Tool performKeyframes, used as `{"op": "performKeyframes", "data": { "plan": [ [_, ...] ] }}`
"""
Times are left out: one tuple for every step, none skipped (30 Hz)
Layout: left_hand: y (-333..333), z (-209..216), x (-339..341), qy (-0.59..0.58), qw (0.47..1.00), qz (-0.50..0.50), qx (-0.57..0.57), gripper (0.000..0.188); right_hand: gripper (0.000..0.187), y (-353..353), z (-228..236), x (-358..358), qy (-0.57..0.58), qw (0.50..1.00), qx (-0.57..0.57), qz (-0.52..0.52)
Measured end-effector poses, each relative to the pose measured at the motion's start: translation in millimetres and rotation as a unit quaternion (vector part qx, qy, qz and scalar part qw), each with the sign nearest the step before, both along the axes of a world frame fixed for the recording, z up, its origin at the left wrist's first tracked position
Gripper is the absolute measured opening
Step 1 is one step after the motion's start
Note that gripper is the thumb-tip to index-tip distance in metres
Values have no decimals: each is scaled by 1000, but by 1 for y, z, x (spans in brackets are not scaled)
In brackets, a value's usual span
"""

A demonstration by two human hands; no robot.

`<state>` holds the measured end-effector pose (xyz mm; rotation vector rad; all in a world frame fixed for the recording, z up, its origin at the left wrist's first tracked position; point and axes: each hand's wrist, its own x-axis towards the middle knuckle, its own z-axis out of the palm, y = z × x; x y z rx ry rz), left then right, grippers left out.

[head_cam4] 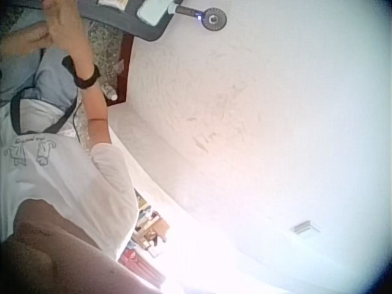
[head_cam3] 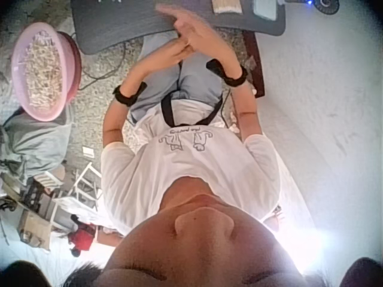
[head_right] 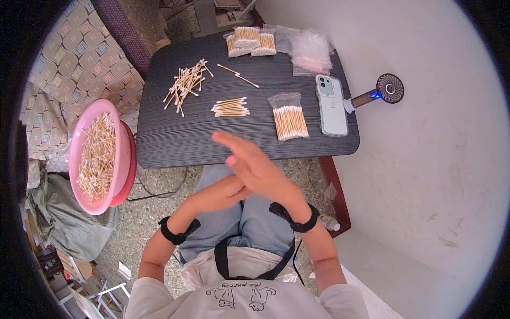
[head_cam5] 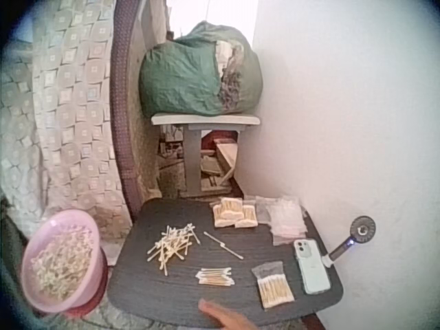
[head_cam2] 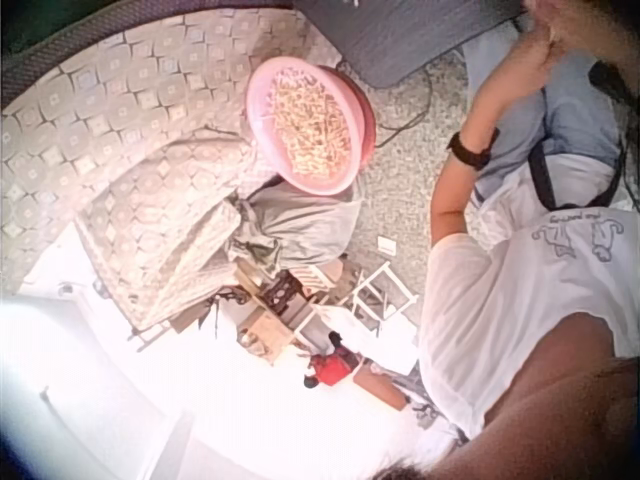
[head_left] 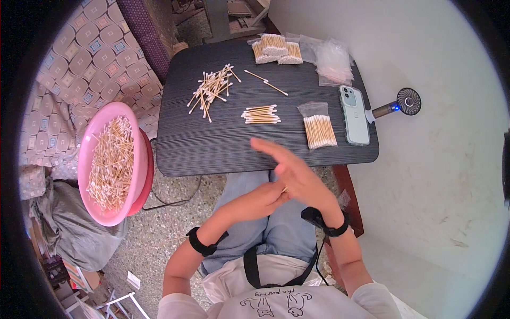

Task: Packing cotton swabs into small plastic bags.

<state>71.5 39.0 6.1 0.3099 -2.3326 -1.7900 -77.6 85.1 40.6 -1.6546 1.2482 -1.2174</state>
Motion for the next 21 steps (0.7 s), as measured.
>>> {"op": "performKeyframes", "data": {
  "plan": [
    [2, -5, 3, 68, 994, -6, -81, 24, 58, 1, -1, 6, 66, 997, 8, 31],
    [5, -10, 5, 66, 995, -4, -81, 24, 59, 2, 4, 10, 109, 993, 18, 44],
    [9, -13, 6, 97, 991, 28, -83, 24, 59, 3, 4, 12, 108, 993, 17, 46],
    [11, -14, 3, 132, 986, 56, -85, 25, 60, 3, 3, 11, 95, 994, 25, 46],
    [10, -14, 3, 133, 986, 55, -85, 25, 62, 4, 3, 9, 81, 995, 32, 47],
    [8, -13, 5, 65, 997, 30, -17, 25, 62, 5, 3, 7, 83, 995, 32, 46],
    [7, -9, 5, -5, 999, 4, 51, 25, 53, 5, 1, 5, 17, 998, 39, 42],
    [6, -3, 3, -4, 999, 3, 51, 25, 44, 6, 1, 2, -49, 997, 47, 37],
    [6, 3, 0, -59, 993, 0, 98, 25, 44, 6, 3, -2, -48, 997, 46, 36],
    [6, 8, -1, -116, 983, -1, 146, 26, 44, 4, 5, -6, -50, 998, 25, 11],
    [8, 7, -3, -116, 983, -1, 146, 26, 44, 4, 7, -8, -53, 999, 3, -14],
    [11, 5, -4, -85, 989, -3, 118, 27, 44, 4, 6, -5, -52, 999, 4, -14],
    [13, 5, -6, -53, 995, -8, 88, 28, 46, 4, 6, 1, -27, 1000, 2, 3],
    [18, -3, -7, -54, 995, -5, 87, 28, 47, 3, 6, 9, -4, 1000, 1, 23],
    [23, -15, -8, 68, 996, 56, 7, 28, 47, 5, 4, 14, -5, 1000, 0, 26],
    [24, -19, -12, 191, 972, 113, -73, 29, 47, 7, 1, 16, 37, 999, 12, 33],
    [25, -22, -12, 191, 972, 113, -73, 29, 48, 8, 0, 16, 78, 996, 25, 41],
    [24, -26, -10, 123, 986, 110, -22, 22, 48, 8, 1, 14, 78, 996, 25, 41],
    [23, -23, -11, 54, 993, 105, 30, 16, 46, 7, 2, 9, -5, 999, 29, 32],
    [20, -20, -11, 54, 993, 104, 31, 16, 44, 7, 3, 4, -87, 995, 34, 22],
    [18, -16, -12, -3, 996, 84, -7, 14, 44, 7, 6, 0, -87, 995, 34, 21]
  ]
}}
